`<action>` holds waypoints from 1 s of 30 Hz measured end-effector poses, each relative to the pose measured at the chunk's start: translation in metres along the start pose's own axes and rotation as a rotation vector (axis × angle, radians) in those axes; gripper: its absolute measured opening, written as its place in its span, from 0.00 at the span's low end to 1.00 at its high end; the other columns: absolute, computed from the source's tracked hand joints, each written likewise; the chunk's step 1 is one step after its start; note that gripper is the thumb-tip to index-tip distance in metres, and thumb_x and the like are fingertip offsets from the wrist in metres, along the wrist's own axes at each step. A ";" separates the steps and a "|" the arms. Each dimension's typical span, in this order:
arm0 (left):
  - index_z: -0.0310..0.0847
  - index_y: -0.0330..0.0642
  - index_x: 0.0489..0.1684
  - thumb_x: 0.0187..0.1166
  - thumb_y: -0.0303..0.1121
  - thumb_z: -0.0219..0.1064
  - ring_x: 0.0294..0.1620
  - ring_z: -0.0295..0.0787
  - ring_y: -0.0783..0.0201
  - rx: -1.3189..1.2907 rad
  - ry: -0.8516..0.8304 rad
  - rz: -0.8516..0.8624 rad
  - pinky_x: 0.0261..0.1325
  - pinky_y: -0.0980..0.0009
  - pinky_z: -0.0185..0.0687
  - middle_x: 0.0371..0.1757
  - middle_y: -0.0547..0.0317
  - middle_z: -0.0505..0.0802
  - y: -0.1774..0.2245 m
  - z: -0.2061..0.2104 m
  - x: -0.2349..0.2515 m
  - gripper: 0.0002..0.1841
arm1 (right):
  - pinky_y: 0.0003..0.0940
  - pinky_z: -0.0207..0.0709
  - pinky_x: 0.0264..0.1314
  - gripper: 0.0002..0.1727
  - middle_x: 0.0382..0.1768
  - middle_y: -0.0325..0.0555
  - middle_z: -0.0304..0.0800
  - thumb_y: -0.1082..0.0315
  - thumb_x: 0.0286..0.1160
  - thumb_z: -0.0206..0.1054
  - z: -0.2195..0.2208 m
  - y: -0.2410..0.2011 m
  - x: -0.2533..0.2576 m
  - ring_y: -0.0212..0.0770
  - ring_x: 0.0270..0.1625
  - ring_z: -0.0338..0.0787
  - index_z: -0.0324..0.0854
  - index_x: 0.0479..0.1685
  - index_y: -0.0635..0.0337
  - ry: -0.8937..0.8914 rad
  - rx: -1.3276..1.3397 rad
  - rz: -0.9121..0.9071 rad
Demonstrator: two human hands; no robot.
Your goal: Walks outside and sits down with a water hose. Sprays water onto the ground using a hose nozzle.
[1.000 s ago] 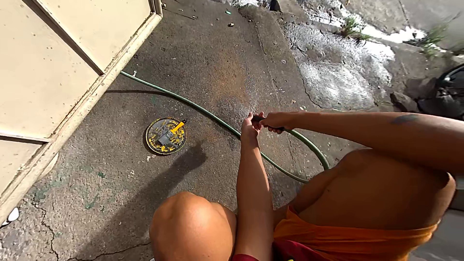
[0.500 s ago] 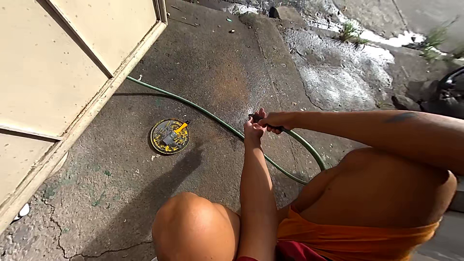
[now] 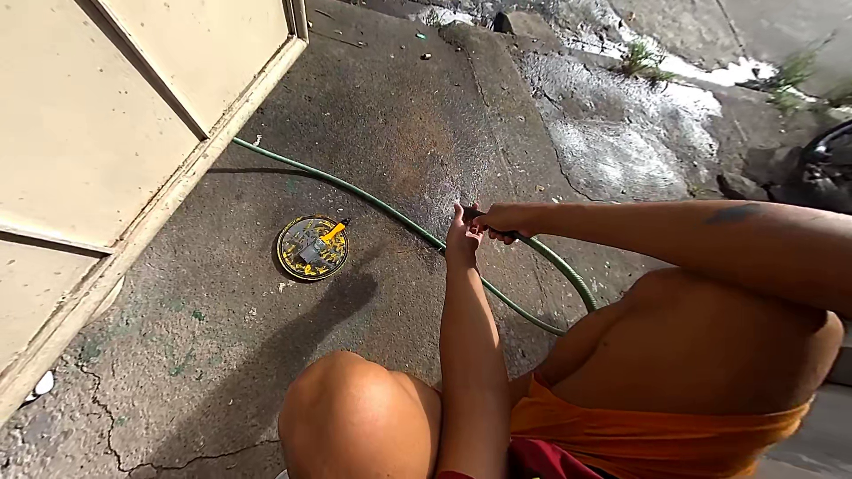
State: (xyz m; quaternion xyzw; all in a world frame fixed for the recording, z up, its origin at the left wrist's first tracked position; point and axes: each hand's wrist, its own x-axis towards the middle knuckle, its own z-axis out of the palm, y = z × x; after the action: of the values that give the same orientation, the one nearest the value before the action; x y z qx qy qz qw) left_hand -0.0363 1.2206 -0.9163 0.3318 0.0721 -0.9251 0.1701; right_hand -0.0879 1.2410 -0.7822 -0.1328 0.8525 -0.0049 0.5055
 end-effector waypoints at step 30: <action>0.76 0.40 0.70 0.94 0.52 0.34 0.63 0.91 0.59 -0.431 -0.168 0.003 0.66 0.63 0.86 0.62 0.53 0.92 0.001 -0.018 -0.001 0.31 | 0.26 0.71 0.18 0.23 0.21 0.40 0.75 0.48 0.94 0.51 0.005 0.000 0.001 0.31 0.14 0.72 0.76 0.45 0.59 -0.075 -0.033 -0.013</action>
State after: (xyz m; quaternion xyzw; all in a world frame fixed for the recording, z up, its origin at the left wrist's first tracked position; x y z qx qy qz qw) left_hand -0.0248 1.2239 -0.9296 0.2099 0.2530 -0.9123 0.2440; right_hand -0.0839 1.2415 -0.7851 -0.1469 0.8319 0.0110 0.5350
